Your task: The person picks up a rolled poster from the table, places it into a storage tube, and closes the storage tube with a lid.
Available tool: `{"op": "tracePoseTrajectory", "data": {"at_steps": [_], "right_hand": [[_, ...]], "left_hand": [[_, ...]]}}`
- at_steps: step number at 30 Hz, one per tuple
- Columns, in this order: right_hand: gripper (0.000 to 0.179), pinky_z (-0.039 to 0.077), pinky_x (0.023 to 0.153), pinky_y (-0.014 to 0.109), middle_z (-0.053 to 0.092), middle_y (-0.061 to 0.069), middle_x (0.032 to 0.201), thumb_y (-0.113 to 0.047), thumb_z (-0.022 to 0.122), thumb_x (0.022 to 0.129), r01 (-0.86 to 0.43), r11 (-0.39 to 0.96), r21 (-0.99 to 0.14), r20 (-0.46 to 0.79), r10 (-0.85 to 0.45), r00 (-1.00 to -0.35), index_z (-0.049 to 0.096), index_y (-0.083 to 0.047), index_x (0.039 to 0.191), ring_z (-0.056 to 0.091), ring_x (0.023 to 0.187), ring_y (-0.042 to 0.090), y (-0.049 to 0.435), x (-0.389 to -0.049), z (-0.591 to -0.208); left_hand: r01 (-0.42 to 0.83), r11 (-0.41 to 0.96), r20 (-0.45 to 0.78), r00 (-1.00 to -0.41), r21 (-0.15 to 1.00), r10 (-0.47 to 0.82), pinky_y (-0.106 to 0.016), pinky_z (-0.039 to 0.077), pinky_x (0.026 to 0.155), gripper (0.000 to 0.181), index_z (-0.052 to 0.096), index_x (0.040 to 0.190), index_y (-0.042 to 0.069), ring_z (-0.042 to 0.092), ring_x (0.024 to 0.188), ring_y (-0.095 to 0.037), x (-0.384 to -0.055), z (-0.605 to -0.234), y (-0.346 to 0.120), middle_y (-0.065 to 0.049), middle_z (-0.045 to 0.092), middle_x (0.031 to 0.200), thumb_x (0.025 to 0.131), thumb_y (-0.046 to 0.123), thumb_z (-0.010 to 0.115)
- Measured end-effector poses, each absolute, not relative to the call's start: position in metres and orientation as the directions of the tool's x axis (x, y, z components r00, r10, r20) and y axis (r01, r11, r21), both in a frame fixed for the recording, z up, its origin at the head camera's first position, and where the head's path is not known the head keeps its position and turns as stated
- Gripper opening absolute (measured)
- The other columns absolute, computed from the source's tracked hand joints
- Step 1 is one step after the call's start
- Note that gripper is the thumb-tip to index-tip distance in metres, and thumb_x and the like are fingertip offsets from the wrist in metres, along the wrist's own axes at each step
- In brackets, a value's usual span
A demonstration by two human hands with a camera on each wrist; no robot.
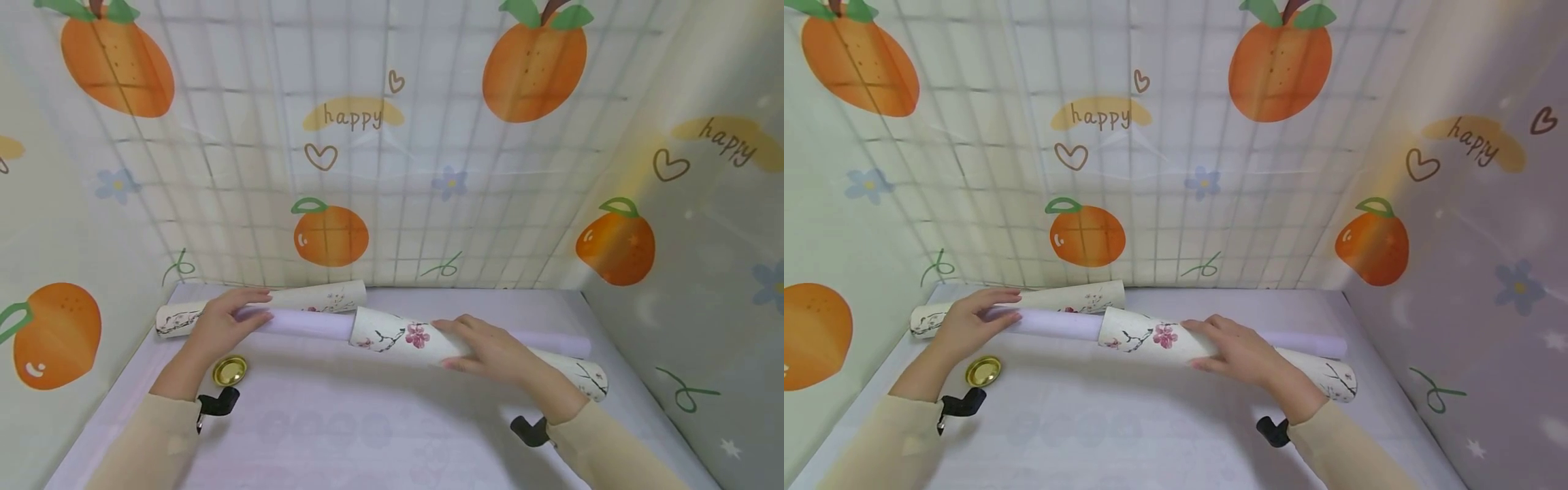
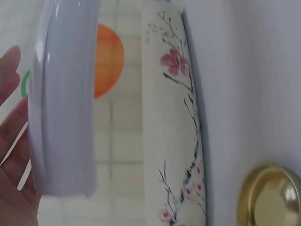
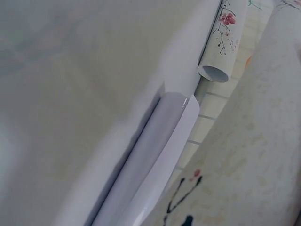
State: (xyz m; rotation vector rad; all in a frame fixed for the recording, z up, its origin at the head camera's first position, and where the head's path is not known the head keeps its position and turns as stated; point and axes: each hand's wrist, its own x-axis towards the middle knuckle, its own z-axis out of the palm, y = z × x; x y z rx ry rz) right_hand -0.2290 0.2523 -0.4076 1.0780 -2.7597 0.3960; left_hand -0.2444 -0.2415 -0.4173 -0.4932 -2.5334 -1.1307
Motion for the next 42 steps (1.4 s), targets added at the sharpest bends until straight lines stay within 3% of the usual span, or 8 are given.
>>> {"op": "tracePoseTrajectory", "data": {"at_steps": [11, 15, 19, 23, 26, 34, 42], "right_hand": [[0.07, 0.055, 0.084, 0.043, 0.058, -0.006, 0.117, -0.049, 0.074, 0.087, -0.676, 0.713, -0.185, 0.24, -0.634, -0.735, 0.046, -0.03, 0.149, 0.061, 0.102, 0.015, 0.256, -0.227, -0.409], [0.069, 0.055, 0.084, 0.043, 0.058, -0.007, 0.117, -0.052, 0.072, 0.088, -0.676, 0.714, -0.184, 0.247, -0.632, -0.735, 0.046, -0.031, 0.148, 0.06, 0.102, 0.014, 0.258, -0.226, -0.41], [0.068, 0.055, 0.084, 0.043, 0.058, -0.008, 0.118, -0.055, 0.069, 0.089, -0.676, 0.712, -0.188, 0.247, -0.632, -0.734, 0.046, -0.032, 0.148, 0.06, 0.102, 0.013, 0.259, -0.226, -0.409], [0.068, 0.055, 0.084, 0.043, 0.058, -0.008, 0.117, -0.055, 0.069, 0.089, -0.681, 0.708, -0.186, 0.247, -0.637, -0.73, 0.046, -0.032, 0.148, 0.06, 0.102, 0.014, 0.259, -0.226, -0.409], [0.068, 0.055, 0.084, 0.043, 0.058, -0.008, 0.117, -0.055, 0.07, 0.089, -0.683, 0.705, -0.188, 0.247, -0.64, -0.728, 0.046, -0.031, 0.148, 0.06, 0.102, 0.014, 0.258, -0.227, -0.409], [0.069, 0.055, 0.084, 0.041, 0.058, -0.008, 0.117, -0.056, 0.069, 0.089, -0.69, 0.7, -0.183, 0.249, -0.646, -0.721, 0.046, -0.03, 0.149, 0.061, 0.102, 0.013, 0.259, -0.228, -0.409], [0.068, 0.055, 0.084, 0.041, 0.059, -0.007, 0.116, -0.052, 0.072, 0.089, -0.708, 0.684, -0.175, 0.266, -0.66, -0.703, 0.048, -0.028, 0.148, 0.061, 0.102, 0.013, 0.259, -0.227, -0.411]], "left_hand": [[0.364, 0.581, 0.385, -0.918, 0.728, 0.093, -0.055, 0.044, 0.102, 0.037, 0.073, 0.121, 0.011, 0.05, 0.132, -0.032, -0.245, -0.43, -0.264, -0.006, 0.062, 0.137, 0.089, 0.027, 0.079], [0.321, 0.572, 0.345, -0.936, 0.755, 0.069, -0.033, 0.049, 0.095, 0.04, 0.07, 0.126, 0.011, 0.053, 0.124, -0.026, -0.244, -0.434, -0.266, -0.005, 0.062, 0.137, 0.092, 0.031, 0.075], [0.311, 0.571, 0.339, -0.939, 0.76, 0.06, -0.011, 0.044, 0.083, 0.039, 0.069, 0.127, 0.011, 0.054, 0.11, -0.009, -0.242, -0.437, -0.267, -0.006, 0.064, 0.133, 0.093, 0.029, 0.074], [0.333, 0.561, 0.362, -0.93, 0.758, 0.064, -0.01, 0.044, 0.083, 0.034, 0.071, 0.123, 0.01, 0.051, 0.11, 0.006, -0.241, -0.437, -0.268, -0.006, 0.066, 0.131, 0.093, 0.025, 0.074], [0.353, 0.55, 0.38, -0.923, 0.757, 0.069, -0.011, 0.044, 0.083, 0.029, 0.073, 0.119, 0.009, 0.051, 0.112, 0.009, -0.241, -0.437, -0.268, -0.006, 0.067, 0.128, 0.093, 0.023, 0.074], [0.366, 0.557, 0.384, -0.919, 0.746, 0.091, -0.016, 0.046, 0.073, 0.023, 0.075, 0.113, 0.012, 0.055, 0.102, 0.003, -0.241, -0.437, -0.265, -0.005, 0.068, 0.126, 0.093, 0.023, 0.074], [0.319, 0.584, 0.315, -0.943, 0.747, 0.112, -0.018, 0.049, 0.083, 0.03, 0.075, 0.116, 0.014, 0.058, 0.116, -0.017, -0.24, -0.436, -0.255, -0.002, 0.066, 0.13, 0.091, 0.03, 0.076]]}}
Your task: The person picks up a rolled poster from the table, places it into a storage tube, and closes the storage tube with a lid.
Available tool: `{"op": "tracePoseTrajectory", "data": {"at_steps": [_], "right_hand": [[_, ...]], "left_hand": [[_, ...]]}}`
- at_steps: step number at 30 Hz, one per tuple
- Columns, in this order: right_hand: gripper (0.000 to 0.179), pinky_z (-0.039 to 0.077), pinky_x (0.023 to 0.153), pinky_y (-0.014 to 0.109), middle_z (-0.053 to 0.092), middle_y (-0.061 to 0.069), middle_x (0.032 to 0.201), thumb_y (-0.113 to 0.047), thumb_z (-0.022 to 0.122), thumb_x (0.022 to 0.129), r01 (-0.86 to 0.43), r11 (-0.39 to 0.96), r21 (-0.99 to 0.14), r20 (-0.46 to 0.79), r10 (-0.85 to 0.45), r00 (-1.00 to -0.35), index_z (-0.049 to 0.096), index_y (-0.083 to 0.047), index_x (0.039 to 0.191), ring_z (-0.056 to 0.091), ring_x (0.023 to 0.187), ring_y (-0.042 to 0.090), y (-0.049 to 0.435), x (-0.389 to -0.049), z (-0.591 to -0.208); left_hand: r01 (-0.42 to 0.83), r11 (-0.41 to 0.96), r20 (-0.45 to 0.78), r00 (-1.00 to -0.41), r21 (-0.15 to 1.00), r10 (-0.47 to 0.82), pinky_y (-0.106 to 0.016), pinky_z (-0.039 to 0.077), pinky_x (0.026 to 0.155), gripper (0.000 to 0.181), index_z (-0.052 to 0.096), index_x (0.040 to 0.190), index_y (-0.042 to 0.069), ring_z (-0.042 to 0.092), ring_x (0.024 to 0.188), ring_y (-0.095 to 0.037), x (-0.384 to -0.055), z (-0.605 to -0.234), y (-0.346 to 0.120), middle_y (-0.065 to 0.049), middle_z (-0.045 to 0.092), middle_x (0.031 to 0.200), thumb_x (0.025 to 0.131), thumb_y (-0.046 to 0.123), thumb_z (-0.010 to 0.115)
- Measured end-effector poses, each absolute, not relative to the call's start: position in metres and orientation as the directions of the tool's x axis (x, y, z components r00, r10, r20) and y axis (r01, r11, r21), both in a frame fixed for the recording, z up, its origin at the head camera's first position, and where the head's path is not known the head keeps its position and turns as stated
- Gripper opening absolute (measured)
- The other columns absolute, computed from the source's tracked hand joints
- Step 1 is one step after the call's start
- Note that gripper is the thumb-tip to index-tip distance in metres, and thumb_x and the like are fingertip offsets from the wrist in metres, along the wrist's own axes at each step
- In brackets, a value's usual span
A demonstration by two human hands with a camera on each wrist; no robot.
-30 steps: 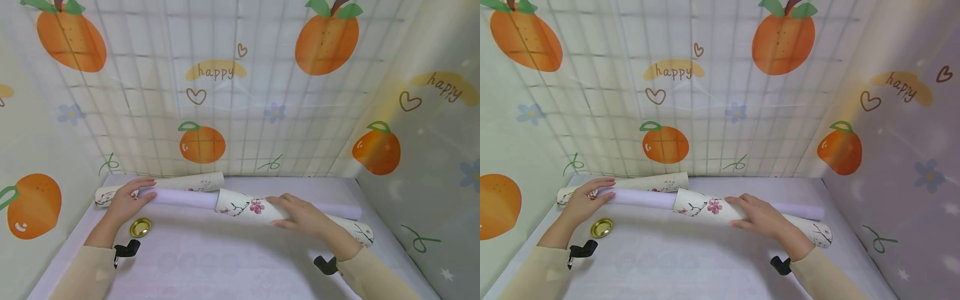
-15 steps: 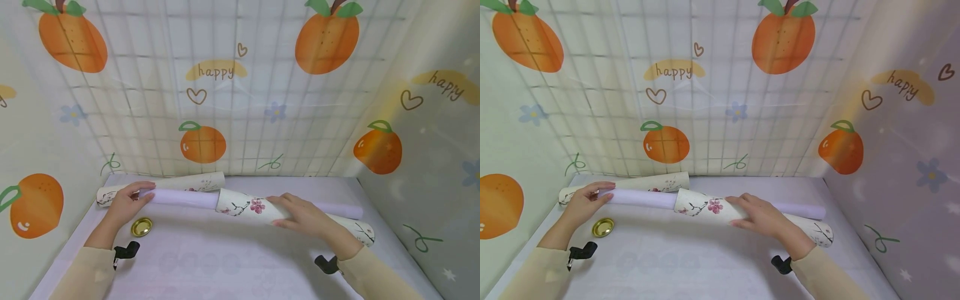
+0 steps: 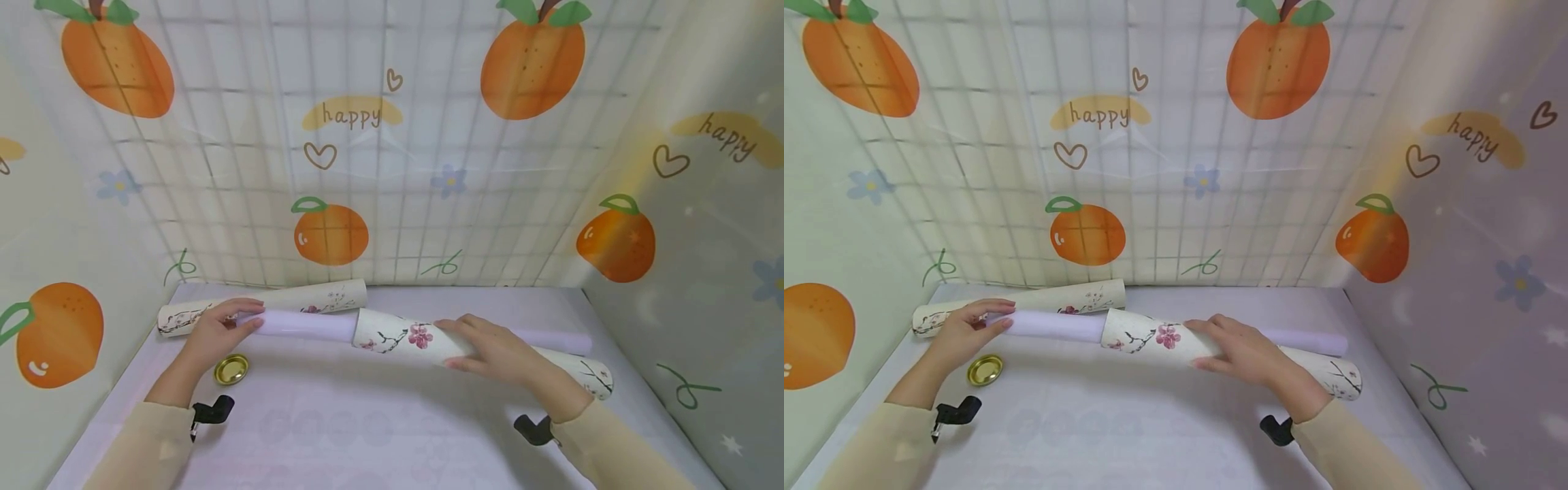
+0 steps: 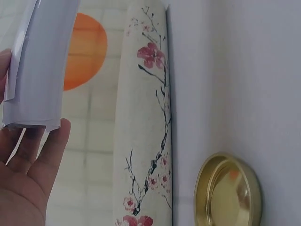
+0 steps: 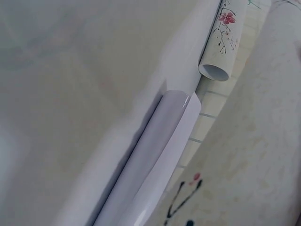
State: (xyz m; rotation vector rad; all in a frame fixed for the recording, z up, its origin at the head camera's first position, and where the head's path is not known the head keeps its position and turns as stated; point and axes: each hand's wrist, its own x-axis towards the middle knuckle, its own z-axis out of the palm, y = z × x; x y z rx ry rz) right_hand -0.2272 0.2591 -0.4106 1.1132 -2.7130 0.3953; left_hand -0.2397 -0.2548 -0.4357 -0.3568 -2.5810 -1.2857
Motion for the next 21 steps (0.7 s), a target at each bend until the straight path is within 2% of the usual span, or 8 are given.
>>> {"op": "tracePoseTrajectory", "data": {"at_steps": [6, 9, 14, 21], "right_hand": [[0.068, 0.056, 0.083, 0.041, 0.06, -0.005, 0.114, -0.05, 0.073, 0.088, -0.717, 0.679, -0.157, 0.273, -0.668, -0.692, 0.049, -0.026, 0.147, 0.062, 0.1, 0.014, 0.257, -0.227, -0.411], [0.068, 0.056, 0.082, 0.041, 0.06, -0.006, 0.114, -0.052, 0.072, 0.088, -0.713, 0.683, -0.16, 0.259, -0.668, -0.698, 0.049, -0.027, 0.147, 0.062, 0.1, 0.013, 0.256, -0.227, -0.411], [0.068, 0.055, 0.083, 0.04, 0.06, -0.006, 0.115, -0.055, 0.069, 0.089, -0.712, 0.684, -0.161, 0.251, -0.669, -0.699, 0.048, -0.029, 0.148, 0.061, 0.101, 0.013, 0.254, -0.228, -0.413], [0.068, 0.055, 0.084, 0.039, 0.059, -0.008, 0.115, -0.053, 0.071, 0.089, -0.739, 0.658, -0.143, 0.28, -0.689, -0.668, 0.049, -0.028, 0.147, 0.061, 0.101, 0.011, 0.249, -0.23, -0.413]], "left_hand": [[0.283, 0.525, 0.238, -0.959, 0.803, 0.154, -0.047, 0.048, 0.103, 0.036, 0.073, 0.121, 0.014, 0.051, 0.13, -0.03, -0.239, -0.439, -0.247, -0.005, 0.061, 0.137, 0.091, 0.033, 0.076], [0.301, 0.499, 0.237, -0.953, 0.812, 0.19, -0.053, 0.045, 0.105, 0.036, 0.072, 0.122, 0.014, 0.05, 0.132, -0.032, -0.238, -0.441, -0.242, -0.006, 0.059, 0.139, 0.091, 0.03, 0.076], [0.36, 0.445, 0.277, -0.93, 0.82, 0.241, -0.049, 0.048, 0.103, 0.035, 0.072, 0.122, 0.011, 0.051, 0.13, -0.032, -0.238, -0.441, -0.233, -0.009, 0.059, 0.139, 0.089, 0.021, 0.078], [0.351, 0.452, 0.26, -0.932, 0.82, 0.254, -0.035, 0.053, 0.097, 0.033, 0.074, 0.119, 0.016, 0.058, 0.118, -0.025, -0.236, -0.439, -0.222, -0.004, 0.063, 0.131, 0.088, 0.027, 0.079]]}}
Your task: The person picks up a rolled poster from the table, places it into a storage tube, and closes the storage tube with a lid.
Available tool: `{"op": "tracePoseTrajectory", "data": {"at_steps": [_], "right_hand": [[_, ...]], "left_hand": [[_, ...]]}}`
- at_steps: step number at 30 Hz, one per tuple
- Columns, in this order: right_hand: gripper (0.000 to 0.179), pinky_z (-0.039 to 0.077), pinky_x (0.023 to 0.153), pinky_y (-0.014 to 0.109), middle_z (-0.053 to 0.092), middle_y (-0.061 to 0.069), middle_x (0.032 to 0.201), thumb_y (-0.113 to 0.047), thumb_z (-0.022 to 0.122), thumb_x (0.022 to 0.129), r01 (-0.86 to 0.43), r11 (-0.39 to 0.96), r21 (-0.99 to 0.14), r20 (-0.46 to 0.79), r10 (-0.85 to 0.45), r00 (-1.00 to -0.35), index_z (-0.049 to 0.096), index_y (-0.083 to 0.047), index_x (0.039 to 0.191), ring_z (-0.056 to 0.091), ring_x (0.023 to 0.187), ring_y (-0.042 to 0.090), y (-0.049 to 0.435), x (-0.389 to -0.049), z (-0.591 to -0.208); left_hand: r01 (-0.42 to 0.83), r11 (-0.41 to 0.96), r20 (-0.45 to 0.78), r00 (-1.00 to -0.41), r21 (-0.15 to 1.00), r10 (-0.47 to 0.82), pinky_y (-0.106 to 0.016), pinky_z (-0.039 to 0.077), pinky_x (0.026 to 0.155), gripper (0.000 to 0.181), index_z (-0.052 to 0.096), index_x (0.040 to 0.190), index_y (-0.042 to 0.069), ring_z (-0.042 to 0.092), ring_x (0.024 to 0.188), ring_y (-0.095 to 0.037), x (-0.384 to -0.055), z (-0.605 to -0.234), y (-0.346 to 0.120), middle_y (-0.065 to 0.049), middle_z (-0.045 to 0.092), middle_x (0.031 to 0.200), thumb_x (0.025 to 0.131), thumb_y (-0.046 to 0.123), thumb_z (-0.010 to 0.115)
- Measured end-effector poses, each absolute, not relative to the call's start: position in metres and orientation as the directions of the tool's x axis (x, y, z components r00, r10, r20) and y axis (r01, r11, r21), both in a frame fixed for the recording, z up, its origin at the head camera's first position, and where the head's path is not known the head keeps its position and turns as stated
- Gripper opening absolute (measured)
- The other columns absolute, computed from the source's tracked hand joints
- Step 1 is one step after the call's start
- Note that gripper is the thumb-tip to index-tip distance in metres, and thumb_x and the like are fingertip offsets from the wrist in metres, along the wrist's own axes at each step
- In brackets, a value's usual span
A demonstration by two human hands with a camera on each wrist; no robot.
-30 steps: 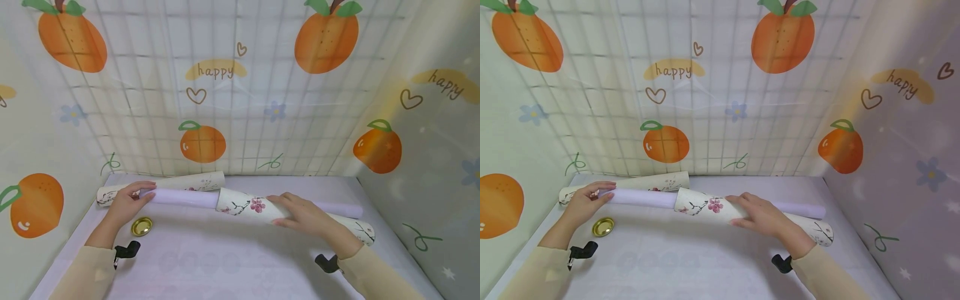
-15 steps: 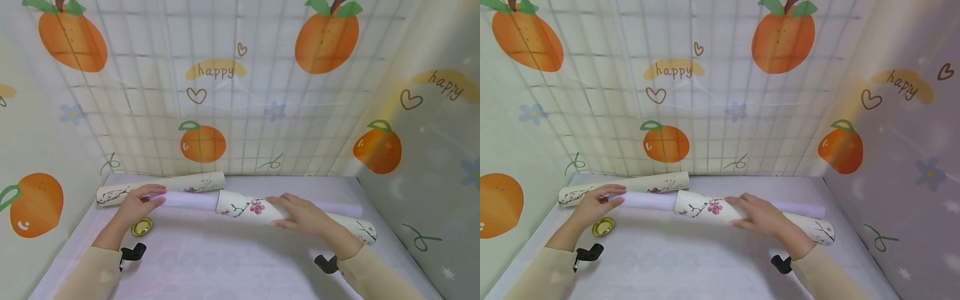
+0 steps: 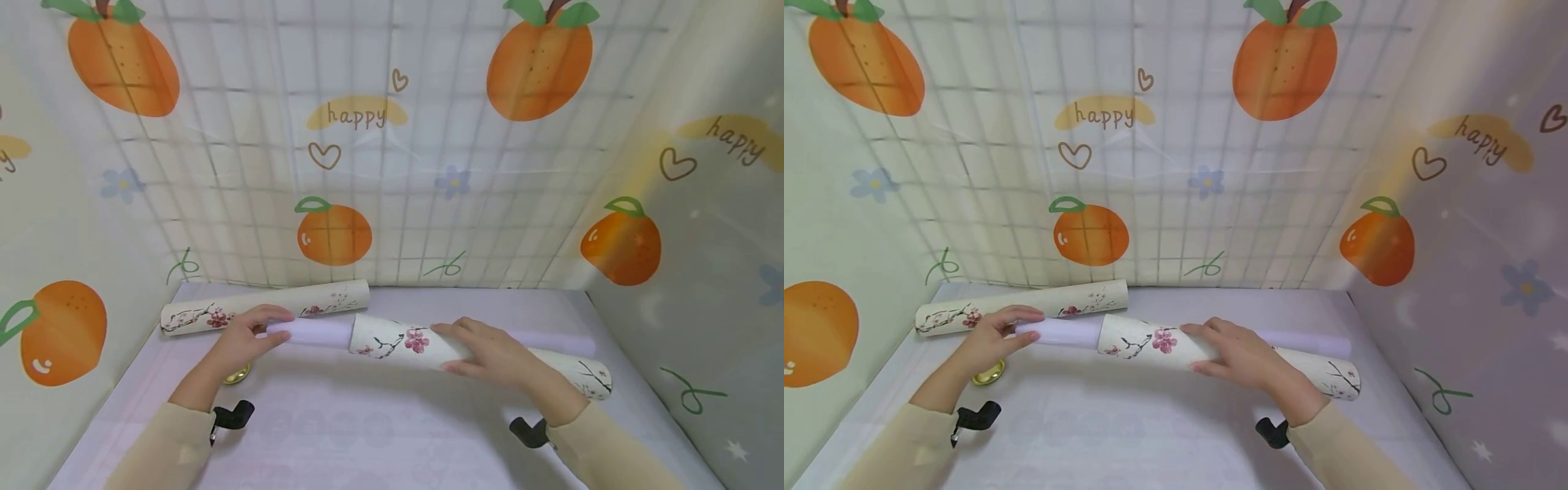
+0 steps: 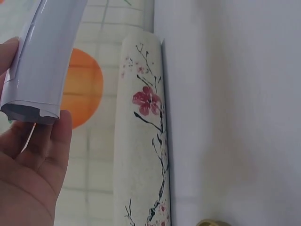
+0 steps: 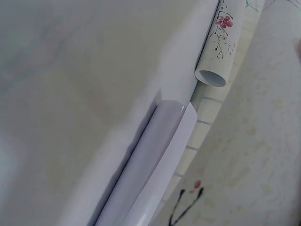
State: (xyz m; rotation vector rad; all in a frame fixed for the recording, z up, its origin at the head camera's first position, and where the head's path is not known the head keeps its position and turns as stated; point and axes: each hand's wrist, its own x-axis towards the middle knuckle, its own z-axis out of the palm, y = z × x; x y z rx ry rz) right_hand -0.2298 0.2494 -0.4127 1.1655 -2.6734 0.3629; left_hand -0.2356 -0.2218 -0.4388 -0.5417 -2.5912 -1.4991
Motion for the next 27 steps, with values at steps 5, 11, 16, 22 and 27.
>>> {"op": "tracePoseTrajectory", "data": {"at_steps": [5, 11, 16, 22, 27], "right_hand": [[0.067, 0.054, 0.085, 0.038, 0.059, -0.007, 0.114, -0.053, 0.07, 0.089, -0.743, 0.657, -0.128, 0.291, -0.692, -0.661, 0.049, -0.028, 0.148, 0.06, 0.101, 0.011, 0.249, -0.231, -0.413], [0.067, 0.054, 0.086, 0.039, 0.06, -0.007, 0.115, -0.051, 0.071, 0.089, -0.753, 0.643, -0.14, 0.298, -0.698, -0.651, 0.05, -0.027, 0.147, 0.06, 0.103, 0.012, 0.247, -0.232, -0.412], [0.067, 0.053, 0.091, 0.042, 0.062, -0.004, 0.12, -0.053, 0.069, 0.09, -0.744, 0.649, -0.158, 0.271, -0.696, -0.665, 0.049, -0.027, 0.148, 0.061, 0.11, 0.015, 0.244, -0.232, -0.411], [0.066, 0.051, 0.096, 0.045, 0.064, -0.004, 0.125, -0.054, 0.068, 0.091, -0.725, 0.669, -0.164, 0.241, -0.686, -0.687, 0.049, -0.028, 0.148, 0.06, 0.118, 0.019, 0.243, -0.232, -0.409], [0.066, 0.052, 0.094, 0.045, 0.064, -0.004, 0.125, -0.055, 0.068, 0.09, -0.729, 0.668, -0.152, 0.246, -0.689, -0.682, 0.049, -0.029, 0.148, 0.06, 0.117, 0.019, 0.243, -0.233, -0.41]], "left_hand": [[0.363, 0.45, 0.272, -0.928, 0.816, 0.257, -0.034, 0.054, 0.093, 0.032, 0.074, 0.118, 0.017, 0.06, 0.114, -0.024, -0.237, -0.437, -0.213, -0.003, 0.064, 0.128, 0.088, 0.027, 0.08], [0.346, 0.42, 0.249, -0.93, 0.839, 0.269, -0.039, 0.053, 0.09, 0.03, 0.075, 0.116, 0.021, 0.059, 0.114, -0.022, -0.237, -0.436, -0.204, 0.002, 0.064, 0.126, 0.087, 0.028, 0.08], [0.362, 0.4, 0.251, -0.92, 0.842, 0.302, -0.035, 0.055, 0.089, 0.033, 0.075, 0.117, 0.018, 0.059, 0.114, -0.021, -0.238, -0.437, -0.196, 0.003, 0.065, 0.125, 0.087, 0.029, 0.08], [0.39, 0.38, 0.265, -0.902, 0.838, 0.342, -0.036, 0.055, 0.092, 0.03, 0.075, 0.117, 0.016, 0.058, 0.118, -0.022, -0.24, -0.438, -0.189, 0.0, 0.065, 0.127, 0.088, 0.022, 0.079], [0.397, 0.374, 0.251, -0.889, 0.838, 0.383, -0.038, 0.054, 0.095, 0.031, 0.073, 0.12, 0.011, 0.056, 0.123, -0.025, -0.242, -0.438, -0.187, -0.003, 0.064, 0.131, 0.09, 0.018, 0.077]]}}
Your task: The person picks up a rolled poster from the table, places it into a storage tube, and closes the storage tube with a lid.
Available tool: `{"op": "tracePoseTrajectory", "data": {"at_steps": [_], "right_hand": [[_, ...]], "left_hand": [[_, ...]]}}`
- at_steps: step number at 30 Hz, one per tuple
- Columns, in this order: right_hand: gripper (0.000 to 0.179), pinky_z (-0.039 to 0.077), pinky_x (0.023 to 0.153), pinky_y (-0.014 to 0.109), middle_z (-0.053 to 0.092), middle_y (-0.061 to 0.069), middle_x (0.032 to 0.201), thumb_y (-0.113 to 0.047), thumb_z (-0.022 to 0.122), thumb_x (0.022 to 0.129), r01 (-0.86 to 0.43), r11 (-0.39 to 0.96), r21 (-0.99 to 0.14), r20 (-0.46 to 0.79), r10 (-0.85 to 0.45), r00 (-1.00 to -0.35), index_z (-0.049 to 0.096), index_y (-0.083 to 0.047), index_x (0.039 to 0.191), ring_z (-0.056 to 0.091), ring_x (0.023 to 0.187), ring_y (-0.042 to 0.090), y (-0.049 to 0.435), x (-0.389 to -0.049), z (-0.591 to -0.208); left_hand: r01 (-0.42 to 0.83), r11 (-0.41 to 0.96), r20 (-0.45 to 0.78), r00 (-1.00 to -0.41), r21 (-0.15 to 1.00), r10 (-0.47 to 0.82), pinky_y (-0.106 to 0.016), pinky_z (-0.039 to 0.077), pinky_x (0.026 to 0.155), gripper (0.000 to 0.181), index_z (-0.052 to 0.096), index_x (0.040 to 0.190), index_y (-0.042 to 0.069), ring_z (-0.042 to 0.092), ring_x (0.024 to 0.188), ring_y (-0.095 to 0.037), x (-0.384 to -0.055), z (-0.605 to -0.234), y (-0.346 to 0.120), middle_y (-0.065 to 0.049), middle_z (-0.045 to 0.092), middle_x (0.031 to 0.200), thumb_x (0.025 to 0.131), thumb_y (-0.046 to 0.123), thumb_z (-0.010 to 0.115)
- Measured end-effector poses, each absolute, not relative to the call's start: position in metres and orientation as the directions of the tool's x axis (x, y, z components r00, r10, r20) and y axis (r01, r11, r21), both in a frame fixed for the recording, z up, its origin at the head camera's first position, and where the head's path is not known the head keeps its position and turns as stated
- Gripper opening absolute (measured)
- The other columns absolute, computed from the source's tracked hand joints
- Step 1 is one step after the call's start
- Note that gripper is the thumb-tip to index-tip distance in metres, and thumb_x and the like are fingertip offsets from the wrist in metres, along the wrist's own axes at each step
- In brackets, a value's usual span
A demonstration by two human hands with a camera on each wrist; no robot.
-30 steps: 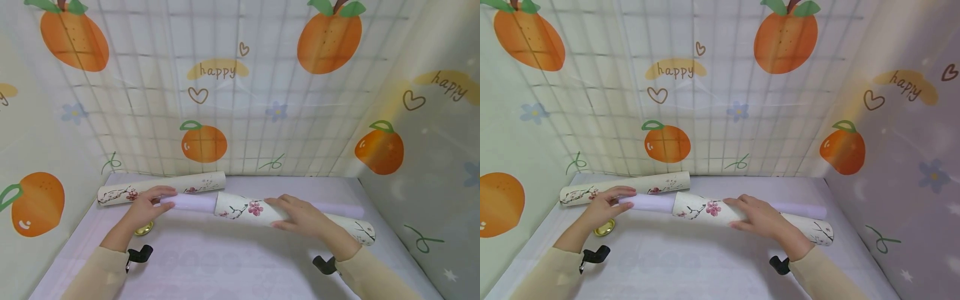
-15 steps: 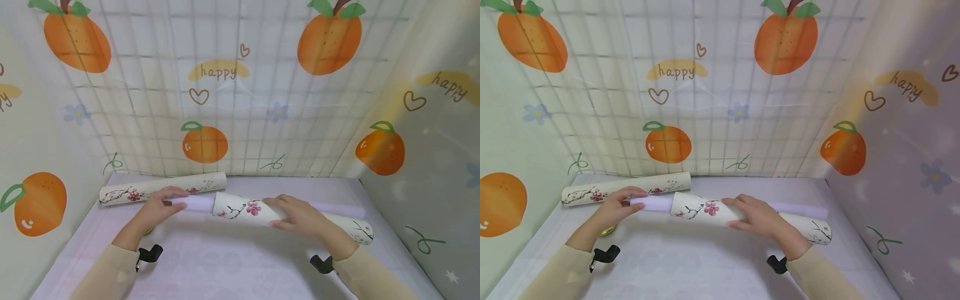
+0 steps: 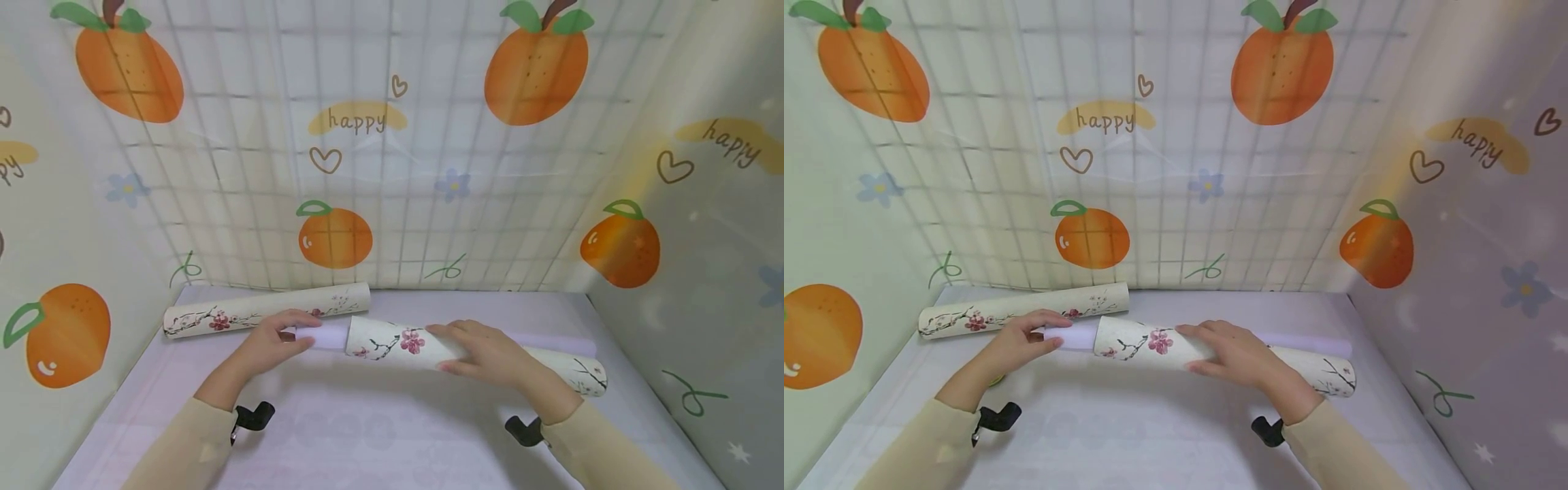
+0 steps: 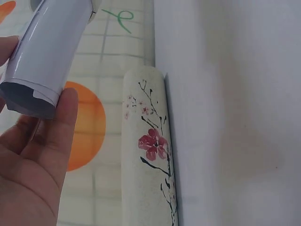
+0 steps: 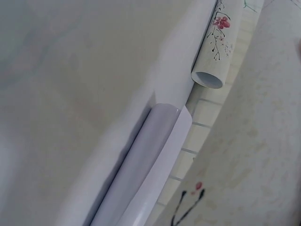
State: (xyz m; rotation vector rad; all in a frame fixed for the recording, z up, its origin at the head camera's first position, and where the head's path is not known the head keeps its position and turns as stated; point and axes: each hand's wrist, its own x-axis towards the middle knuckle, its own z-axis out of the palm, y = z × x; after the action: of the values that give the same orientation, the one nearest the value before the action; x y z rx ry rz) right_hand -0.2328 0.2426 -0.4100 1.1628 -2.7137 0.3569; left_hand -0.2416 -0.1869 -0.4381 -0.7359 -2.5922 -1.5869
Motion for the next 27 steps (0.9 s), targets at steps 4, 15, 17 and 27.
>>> {"op": "tracePoseTrajectory", "data": {"at_steps": [4, 15, 17, 27], "right_hand": [[0.066, 0.053, 0.092, 0.045, 0.064, -0.006, 0.124, -0.056, 0.067, 0.09, -0.731, 0.666, -0.15, 0.246, -0.691, -0.68, 0.048, -0.03, 0.148, 0.06, 0.116, 0.018, 0.243, -0.233, -0.412], [0.065, 0.054, 0.09, 0.043, 0.064, -0.006, 0.121, -0.057, 0.067, 0.09, -0.734, 0.661, -0.156, 0.252, -0.692, -0.676, 0.049, -0.032, 0.148, 0.061, 0.112, 0.015, 0.242, -0.234, -0.414], [0.065, 0.054, 0.09, 0.043, 0.064, -0.007, 0.121, -0.057, 0.067, 0.09, -0.735, 0.659, -0.157, 0.256, -0.692, -0.675, 0.05, -0.032, 0.148, 0.061, 0.112, 0.015, 0.242, -0.234, -0.413], [0.066, 0.054, 0.09, 0.047, 0.064, -0.003, 0.123, -0.055, 0.068, 0.09, -0.738, 0.655, -0.162, 0.251, -0.697, -0.672, 0.049, -0.03, 0.148, 0.061, 0.113, 0.018, 0.242, -0.233, -0.41]], "left_hand": [[0.385, 0.382, 0.232, -0.892, 0.84, 0.389, -0.038, 0.054, 0.095, 0.031, 0.073, 0.12, 0.015, 0.055, 0.125, -0.026, -0.241, -0.438, -0.184, -0.005, 0.062, 0.133, 0.09, 0.02, 0.077], [0.346, 0.344, 0.201, -0.898, 0.873, 0.391, -0.026, 0.054, 0.092, 0.038, 0.069, 0.126, 0.007, 0.048, 0.136, -0.03, -0.239, -0.44, -0.172, -0.01, 0.053, 0.147, 0.091, 0.019, 0.076], [0.337, 0.337, 0.195, -0.899, 0.879, 0.392, -0.029, 0.055, 0.092, 0.039, 0.068, 0.128, 0.009, 0.051, 0.133, -0.031, -0.239, -0.439, -0.172, -0.011, 0.051, 0.148, 0.092, 0.02, 0.075], [0.341, 0.282, 0.23, -0.904, 0.897, 0.361, -0.033, 0.054, 0.096, 0.04, 0.066, 0.132, 0.018, 0.058, 0.125, -0.028, -0.238, -0.441, -0.183, -0.009, 0.055, 0.145, 0.093, 0.023, 0.073]]}}
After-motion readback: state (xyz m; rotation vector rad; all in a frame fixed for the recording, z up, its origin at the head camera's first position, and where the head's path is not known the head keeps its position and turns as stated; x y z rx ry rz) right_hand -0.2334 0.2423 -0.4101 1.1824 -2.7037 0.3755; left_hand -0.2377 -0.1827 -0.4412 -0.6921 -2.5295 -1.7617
